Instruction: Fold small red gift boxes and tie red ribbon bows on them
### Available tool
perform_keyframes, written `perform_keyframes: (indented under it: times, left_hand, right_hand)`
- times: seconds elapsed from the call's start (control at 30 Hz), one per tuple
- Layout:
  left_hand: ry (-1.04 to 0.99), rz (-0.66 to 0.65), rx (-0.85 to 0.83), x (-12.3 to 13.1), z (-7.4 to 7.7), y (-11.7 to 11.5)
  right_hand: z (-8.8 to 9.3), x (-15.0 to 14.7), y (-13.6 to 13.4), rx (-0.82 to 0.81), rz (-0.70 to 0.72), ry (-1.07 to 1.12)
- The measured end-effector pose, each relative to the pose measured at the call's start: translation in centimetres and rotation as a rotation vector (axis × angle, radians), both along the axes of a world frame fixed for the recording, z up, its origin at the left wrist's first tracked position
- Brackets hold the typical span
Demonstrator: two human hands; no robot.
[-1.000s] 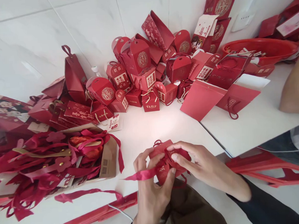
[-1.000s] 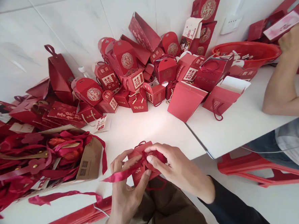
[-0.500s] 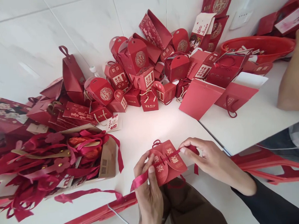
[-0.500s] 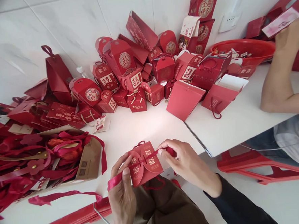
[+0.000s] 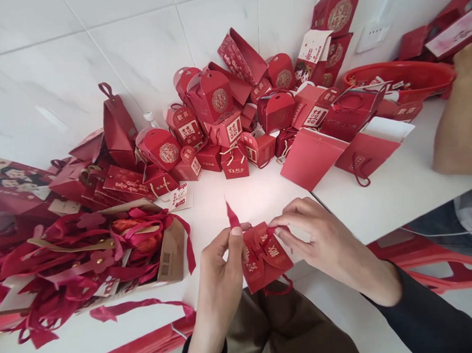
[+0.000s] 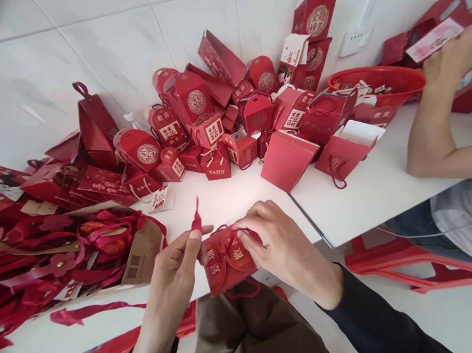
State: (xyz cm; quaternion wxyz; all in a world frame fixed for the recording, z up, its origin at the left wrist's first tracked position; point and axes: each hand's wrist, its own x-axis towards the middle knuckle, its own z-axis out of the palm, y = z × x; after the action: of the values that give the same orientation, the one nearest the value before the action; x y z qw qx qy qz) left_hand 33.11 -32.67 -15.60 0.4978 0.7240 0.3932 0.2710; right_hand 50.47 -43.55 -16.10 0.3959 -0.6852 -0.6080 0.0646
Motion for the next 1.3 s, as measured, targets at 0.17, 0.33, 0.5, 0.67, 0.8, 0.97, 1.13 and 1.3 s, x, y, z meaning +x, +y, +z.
perform_keyframes:
  times: [0.17, 0.33, 0.5, 0.67, 0.8, 0.97, 1.13, 1.3]
  left_hand:
    - [0.049, -0.067, 0.116, 0.7, 1.4, -0.1]
    - [0.015, -0.180, 0.218, 0.3, 1.6, -0.3]
    - [-0.122, -0.191, 0.171, -1.1, 0.4, -0.2]
    - [-0.240, -0.192, -0.029, -1.1, -1.3, -0.4]
    - [-0.339, -0.003, 0.044, -0.1, -2.2, -0.5]
    - [-0.347, 0.037, 0.090, 0.6, -2.5, -0.8]
    - [-0.283, -0.103, 0.099, 0.4, -2.3, -1.2]
    - [-0.194, 0.024, 0.237, 0.3, -2.3, -1.2]
  right_hand:
    - [1.6, -0.6, 0.9, -0.012, 0.175, 0.079]
    - [2.0, -0.8, 1.9, 0.000, 0.281, 0.056]
    - [1.8, -0.8, 2.3, 0.002, 0.240, 0.077]
    - [1.8, -0.9, 1.8, -0.011, 0.157, 0.139]
    - [1.7, -1.0, 1.4, -0.018, 0.110, 0.141]
    - [1.8, -1.2, 1.1, -0.041, 0.081, 0.211]
    - [2.1, -1.3, 1.0, -0.121, 0.090, 0.378]
    - [2.5, -1.0, 0.9, -0.143, 0.109, 0.403]
